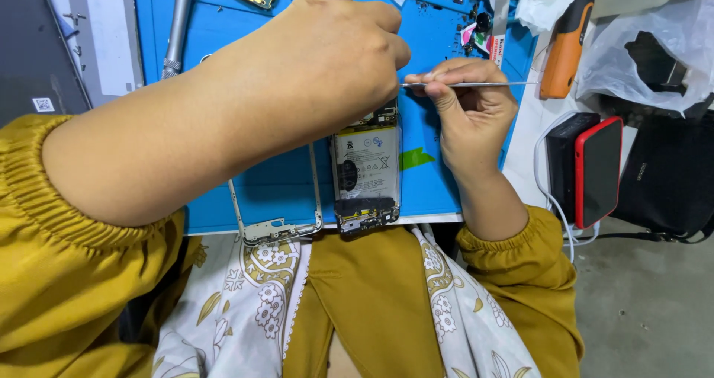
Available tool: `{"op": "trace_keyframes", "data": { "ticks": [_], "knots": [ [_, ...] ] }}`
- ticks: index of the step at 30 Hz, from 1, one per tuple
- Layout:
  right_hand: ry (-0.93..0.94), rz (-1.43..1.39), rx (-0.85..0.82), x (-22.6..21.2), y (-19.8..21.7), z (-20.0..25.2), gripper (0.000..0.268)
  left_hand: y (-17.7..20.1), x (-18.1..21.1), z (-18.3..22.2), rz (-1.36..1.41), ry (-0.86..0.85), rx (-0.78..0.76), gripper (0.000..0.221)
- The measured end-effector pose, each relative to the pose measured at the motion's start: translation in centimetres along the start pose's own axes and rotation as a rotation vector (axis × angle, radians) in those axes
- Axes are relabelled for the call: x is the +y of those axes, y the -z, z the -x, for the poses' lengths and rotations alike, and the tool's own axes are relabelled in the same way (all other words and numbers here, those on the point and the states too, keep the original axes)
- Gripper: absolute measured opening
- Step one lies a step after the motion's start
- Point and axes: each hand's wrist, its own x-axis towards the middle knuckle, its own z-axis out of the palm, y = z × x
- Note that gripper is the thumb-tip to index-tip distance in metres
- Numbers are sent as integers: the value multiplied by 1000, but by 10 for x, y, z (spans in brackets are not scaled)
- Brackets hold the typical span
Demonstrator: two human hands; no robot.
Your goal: Repairing a mobile phone by manipulating internal components and connectors on a workbench
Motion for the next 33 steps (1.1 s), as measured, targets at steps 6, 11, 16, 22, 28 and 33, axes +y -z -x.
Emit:
{"op": "trace_keyframes", "data": {
  "ticks": [6,11,16,22,28,33],
  "knots": [
    [-17,40,-1,1,-1,1,13,-6,2,0,17,15,34,16],
    [10,44,-12,6,0,3,13,-8,4,-1,-38,7,38,23],
    [34,107,-25,3,-2,2,13,-2,4,-1,-17,1,33,16],
    [-16,43,-1,-2,0,-1,11,3,3,-1,-12,-16,31,24],
    [-11,41,24,0,-1,-1,11,-1,2,-2,-24,-35,93,21],
    [-16,17,94,4,4,-2,13,-8,4,-5,-45,38,189,27]
  ]
}}
